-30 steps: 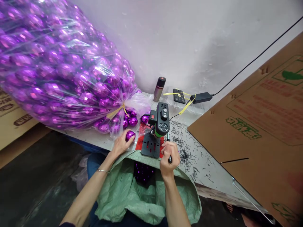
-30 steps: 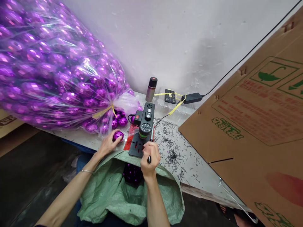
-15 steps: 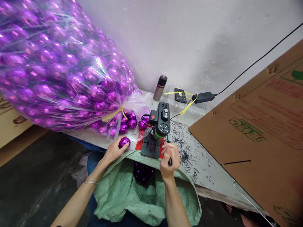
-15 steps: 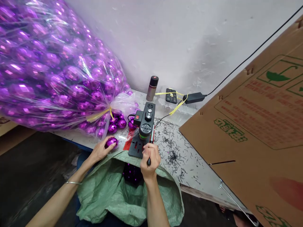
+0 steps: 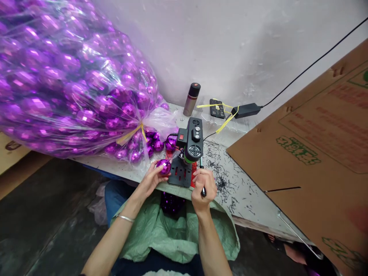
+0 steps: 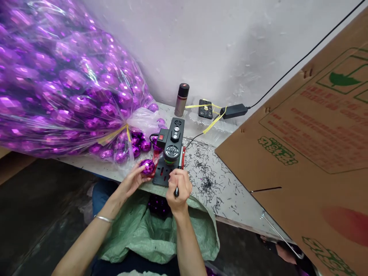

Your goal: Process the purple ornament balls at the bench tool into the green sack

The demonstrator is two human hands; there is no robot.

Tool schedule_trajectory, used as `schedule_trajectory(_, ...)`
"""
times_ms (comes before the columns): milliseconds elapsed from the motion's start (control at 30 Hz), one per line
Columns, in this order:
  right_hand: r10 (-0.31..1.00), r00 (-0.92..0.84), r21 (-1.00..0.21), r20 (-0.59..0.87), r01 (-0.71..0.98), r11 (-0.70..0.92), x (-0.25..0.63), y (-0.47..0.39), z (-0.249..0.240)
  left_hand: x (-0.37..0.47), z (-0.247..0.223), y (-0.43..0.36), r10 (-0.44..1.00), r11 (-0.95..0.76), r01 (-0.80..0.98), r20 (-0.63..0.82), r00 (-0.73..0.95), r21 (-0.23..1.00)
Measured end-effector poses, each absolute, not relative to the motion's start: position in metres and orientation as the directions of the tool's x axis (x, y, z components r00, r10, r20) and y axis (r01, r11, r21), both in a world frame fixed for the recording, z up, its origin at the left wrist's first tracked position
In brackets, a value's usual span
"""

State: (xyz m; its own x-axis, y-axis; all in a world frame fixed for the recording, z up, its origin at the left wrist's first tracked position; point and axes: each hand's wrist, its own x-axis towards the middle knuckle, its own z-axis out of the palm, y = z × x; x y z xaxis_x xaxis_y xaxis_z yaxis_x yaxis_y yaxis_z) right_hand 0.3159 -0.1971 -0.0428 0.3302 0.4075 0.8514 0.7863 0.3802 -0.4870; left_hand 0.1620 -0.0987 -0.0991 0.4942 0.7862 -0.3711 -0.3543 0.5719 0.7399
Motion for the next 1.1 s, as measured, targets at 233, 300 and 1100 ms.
schedule_trajectory(233,0.467,0.286,-0.480,0.837,0.793,0.374,0.319,-0.201,-0.037,0.189,-0.116,-0.105,0.861,0.400,-0.190,-0.296,0.414,0.897)
schedule_trajectory(300,0.476,0.280,-0.478,0.834,0.796,0.372,0.319,-0.202,-0.037,0.195,-0.121,-0.106,0.911,0.251,-0.075,-0.209,0.356,0.965)
schedule_trajectory(1100,0.491,0.283,-0.486,0.824,0.799,0.355,0.320,-0.204,-0.039,0.225,-0.136,-0.092,0.858,-0.342,0.228,0.204,0.472,0.911)
